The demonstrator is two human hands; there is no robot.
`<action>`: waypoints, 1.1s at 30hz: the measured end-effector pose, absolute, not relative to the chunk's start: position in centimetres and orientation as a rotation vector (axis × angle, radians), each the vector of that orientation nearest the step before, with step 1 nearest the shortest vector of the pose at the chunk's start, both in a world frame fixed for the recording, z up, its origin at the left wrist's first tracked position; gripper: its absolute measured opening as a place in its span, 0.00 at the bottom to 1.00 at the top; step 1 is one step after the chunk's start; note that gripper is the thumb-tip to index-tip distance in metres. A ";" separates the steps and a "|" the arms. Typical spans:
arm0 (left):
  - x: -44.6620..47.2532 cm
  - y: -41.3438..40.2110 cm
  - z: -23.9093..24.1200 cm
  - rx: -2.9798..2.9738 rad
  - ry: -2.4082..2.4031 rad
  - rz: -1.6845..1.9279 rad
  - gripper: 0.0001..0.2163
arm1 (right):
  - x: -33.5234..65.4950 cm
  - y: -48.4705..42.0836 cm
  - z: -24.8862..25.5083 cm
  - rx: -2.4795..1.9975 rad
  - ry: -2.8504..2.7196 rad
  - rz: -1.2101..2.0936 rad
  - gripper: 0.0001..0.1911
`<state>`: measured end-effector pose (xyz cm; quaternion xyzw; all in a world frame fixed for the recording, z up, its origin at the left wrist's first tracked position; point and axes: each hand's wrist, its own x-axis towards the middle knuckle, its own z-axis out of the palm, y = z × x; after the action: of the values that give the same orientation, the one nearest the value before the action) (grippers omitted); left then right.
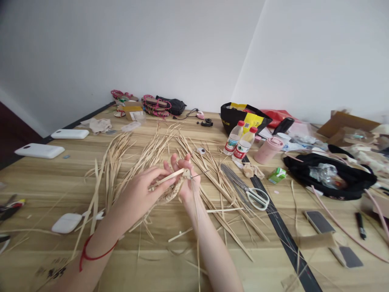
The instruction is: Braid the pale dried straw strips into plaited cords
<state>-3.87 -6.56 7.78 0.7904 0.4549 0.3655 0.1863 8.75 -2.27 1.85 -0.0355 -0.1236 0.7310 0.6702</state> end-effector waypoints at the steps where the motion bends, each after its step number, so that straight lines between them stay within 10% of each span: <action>1: -3.9 -6.5 7.8 2.217 1.262 1.004 0.07 | 8.7 -2.3 2.0 -0.098 -0.280 1.643 0.11; 17: -3.6 -7.0 7.8 2.064 1.180 1.197 0.04 | 8.4 -1.4 0.8 0.006 -0.374 1.553 0.10; 33: -6.6 -3.5 6.8 1.659 0.835 0.609 0.08 | 10.4 -1.4 2.3 0.086 -0.249 1.731 0.11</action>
<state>-6.61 -3.54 6.79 0.7035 0.3543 0.2583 0.5593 10.44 -1.44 2.29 0.0377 -0.1093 0.7590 0.6407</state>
